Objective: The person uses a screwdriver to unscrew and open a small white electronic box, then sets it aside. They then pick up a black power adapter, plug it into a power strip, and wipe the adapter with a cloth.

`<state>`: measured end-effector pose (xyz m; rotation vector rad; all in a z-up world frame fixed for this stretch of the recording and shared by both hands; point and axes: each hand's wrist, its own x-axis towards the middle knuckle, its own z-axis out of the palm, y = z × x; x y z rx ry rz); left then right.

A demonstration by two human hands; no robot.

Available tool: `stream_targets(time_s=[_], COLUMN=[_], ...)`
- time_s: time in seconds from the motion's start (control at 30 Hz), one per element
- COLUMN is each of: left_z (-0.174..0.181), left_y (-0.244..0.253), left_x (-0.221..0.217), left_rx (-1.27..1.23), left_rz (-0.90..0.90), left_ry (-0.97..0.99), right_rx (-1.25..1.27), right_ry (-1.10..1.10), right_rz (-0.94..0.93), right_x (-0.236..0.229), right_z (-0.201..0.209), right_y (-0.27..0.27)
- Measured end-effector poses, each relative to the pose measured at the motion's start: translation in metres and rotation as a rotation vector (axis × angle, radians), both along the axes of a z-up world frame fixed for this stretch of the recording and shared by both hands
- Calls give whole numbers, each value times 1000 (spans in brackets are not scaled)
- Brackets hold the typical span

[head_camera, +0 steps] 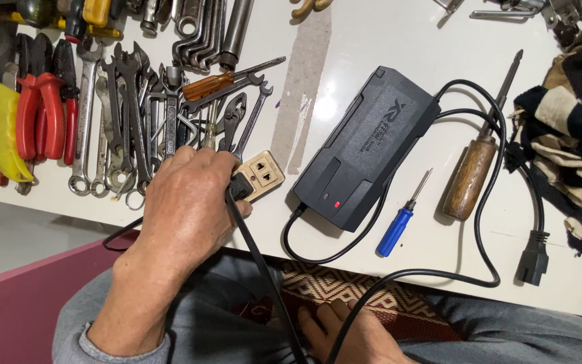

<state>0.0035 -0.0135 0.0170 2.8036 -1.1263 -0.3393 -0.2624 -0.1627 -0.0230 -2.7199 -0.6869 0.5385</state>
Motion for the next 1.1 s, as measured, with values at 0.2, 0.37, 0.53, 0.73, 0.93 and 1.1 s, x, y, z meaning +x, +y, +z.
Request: stream_targets(time_s=[0.2, 0.37, 0.53, 0.73, 0.93, 1.1], left_z=[-1, -2, -1, 0, 0, -1], left_y=[0, -1, -1, -2, -2, -2], left_x=[0, 0, 0, 0, 1, 2], left_rx=[-19, 17, 22, 37, 59, 78], left_rz=[-5, 7, 17, 20, 27, 39], left_ry=[-10, 4, 19, 37, 58, 65], right_rx=[75, 25, 51, 4, -35, -9], right_ry=[-130, -15, -29, -2, 101, 39], right_rz=[-27, -18, -5, 20, 52, 15], right_x=[-3, -7, -6, -11, -12, -8], right_z=[-9, -18, -16, -25, -28, -21], right_y=[-1, 1, -1, 2, 4, 5])
